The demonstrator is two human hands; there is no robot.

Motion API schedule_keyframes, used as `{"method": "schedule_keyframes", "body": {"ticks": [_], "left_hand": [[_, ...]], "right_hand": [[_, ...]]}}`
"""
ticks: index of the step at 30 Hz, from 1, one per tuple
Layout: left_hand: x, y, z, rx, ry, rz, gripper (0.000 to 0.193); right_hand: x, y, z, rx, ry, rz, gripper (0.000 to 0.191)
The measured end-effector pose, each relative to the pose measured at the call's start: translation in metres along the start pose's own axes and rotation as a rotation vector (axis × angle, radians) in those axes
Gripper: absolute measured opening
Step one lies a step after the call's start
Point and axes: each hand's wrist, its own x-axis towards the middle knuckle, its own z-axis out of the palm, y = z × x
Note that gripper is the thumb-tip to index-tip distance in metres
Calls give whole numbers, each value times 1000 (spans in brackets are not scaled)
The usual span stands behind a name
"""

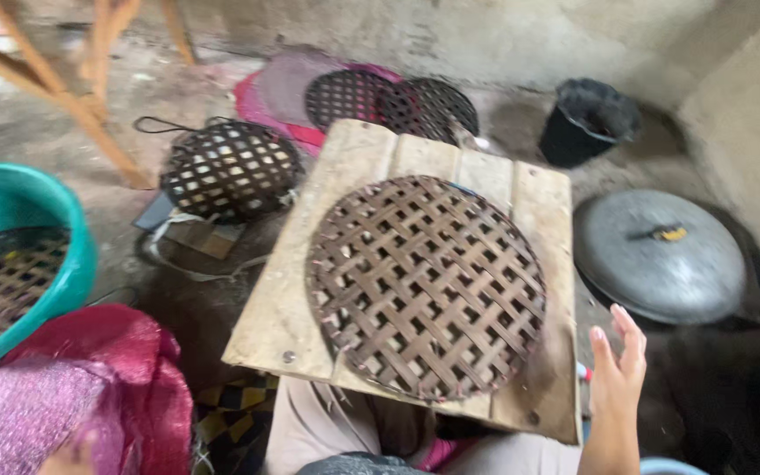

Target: The person uses a wooden noodle press to extrude dough into thin strands, forming them into circular nests on a purple mat inside a woven tray. They repeatedly load dough into the press, extrude it, and arrange the strands into neat piles.

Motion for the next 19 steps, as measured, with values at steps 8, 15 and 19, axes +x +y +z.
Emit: {"method": "schedule_keyframes", "body": {"ticks": [8, 15, 19], "left_hand": [[-16, 94, -50, -420, 135, 288, 70], [-33, 124, -128, -797, 78, 784, 42], [-46, 206, -185, -815, 102, 1139, 34]], "right_hand": [[12, -15, -19, -48, -94, 25, 29], [104, -57, 72, -679, -405, -191, 29], [110, -60, 90, -491, -485, 32, 17]]}}
